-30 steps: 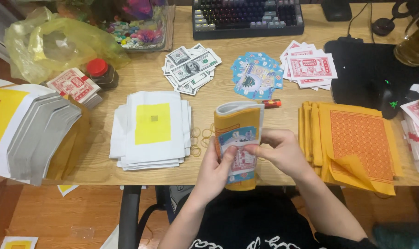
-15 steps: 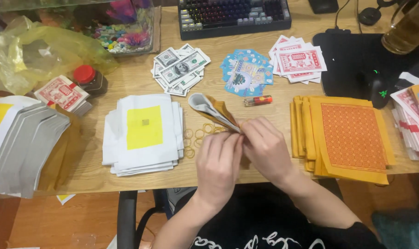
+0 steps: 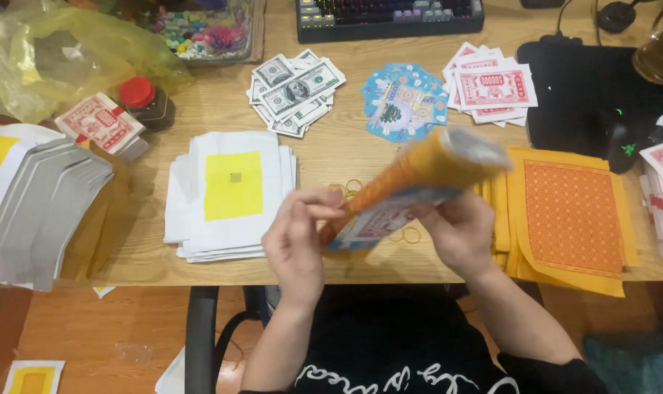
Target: The person assembles bundles of joss paper by layering various types of ritual paper and fake currency over a larger yellow sheet, then folding and securing the bundle with a rubber band.
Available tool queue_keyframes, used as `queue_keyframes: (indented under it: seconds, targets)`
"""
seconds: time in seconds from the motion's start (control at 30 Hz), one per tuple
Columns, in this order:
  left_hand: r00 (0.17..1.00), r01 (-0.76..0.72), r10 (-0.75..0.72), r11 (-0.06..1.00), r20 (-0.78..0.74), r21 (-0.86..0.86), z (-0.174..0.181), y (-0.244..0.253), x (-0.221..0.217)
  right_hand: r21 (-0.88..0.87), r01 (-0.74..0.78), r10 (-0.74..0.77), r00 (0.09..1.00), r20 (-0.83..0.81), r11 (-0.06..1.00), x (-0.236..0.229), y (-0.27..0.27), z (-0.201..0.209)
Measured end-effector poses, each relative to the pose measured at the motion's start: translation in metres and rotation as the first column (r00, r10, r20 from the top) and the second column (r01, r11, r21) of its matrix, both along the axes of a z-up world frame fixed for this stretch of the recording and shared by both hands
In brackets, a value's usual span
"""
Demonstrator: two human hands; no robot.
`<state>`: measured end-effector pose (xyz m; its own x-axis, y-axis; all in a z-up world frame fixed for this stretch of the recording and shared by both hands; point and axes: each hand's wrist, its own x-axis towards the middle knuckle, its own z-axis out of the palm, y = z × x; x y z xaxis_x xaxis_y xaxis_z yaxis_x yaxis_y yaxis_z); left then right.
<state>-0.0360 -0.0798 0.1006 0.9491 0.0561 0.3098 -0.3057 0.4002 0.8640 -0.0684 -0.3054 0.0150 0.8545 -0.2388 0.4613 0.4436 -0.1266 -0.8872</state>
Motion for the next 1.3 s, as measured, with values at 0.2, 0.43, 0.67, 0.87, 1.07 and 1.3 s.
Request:
queue_keyframes:
  seconds: [0.2,0.43,0.67,0.87,1.07,1.3]
  targets:
    - [0.928,0.331,-0.362,0.910,0.089,0.250,-0.022,-0.023,0.001,0.126,0.136,-0.113,0.978,-0.173,0.983,0.012,0.033,0.069]
    - [0.961,0.241,-0.263,0.949,0.089,0.202,-0.038,-0.022,0.008,-0.039,-0.144,0.126,0.949,-0.288,0.989,0.001,0.021,0.069]
    - [0.965,0.260,-0.248,0.937,-0.080,0.233,-0.045,-0.027,-0.003,0.236,-0.243,0.312,0.893,-0.324,0.941,-0.010,0.002,0.058]
    - [0.873,0.465,-0.416,0.868,-0.253,0.175,-0.044,-0.046,-0.019,0.363,-0.068,0.189,0.932,-0.309,0.929,-0.020,-0.006,0.017]
    - [0.748,0.657,-0.621,0.743,-0.234,0.125,-0.036,-0.062,-0.028,0.722,-0.131,0.355,0.920,-0.167,0.680,-0.044,-0.007,0.048]
    - [0.622,0.771,-0.756,0.547,-0.203,0.326,-0.051,-0.014,-0.011,0.182,0.344,-0.252,0.883,-0.396,0.921,-0.100,-0.153,0.144]
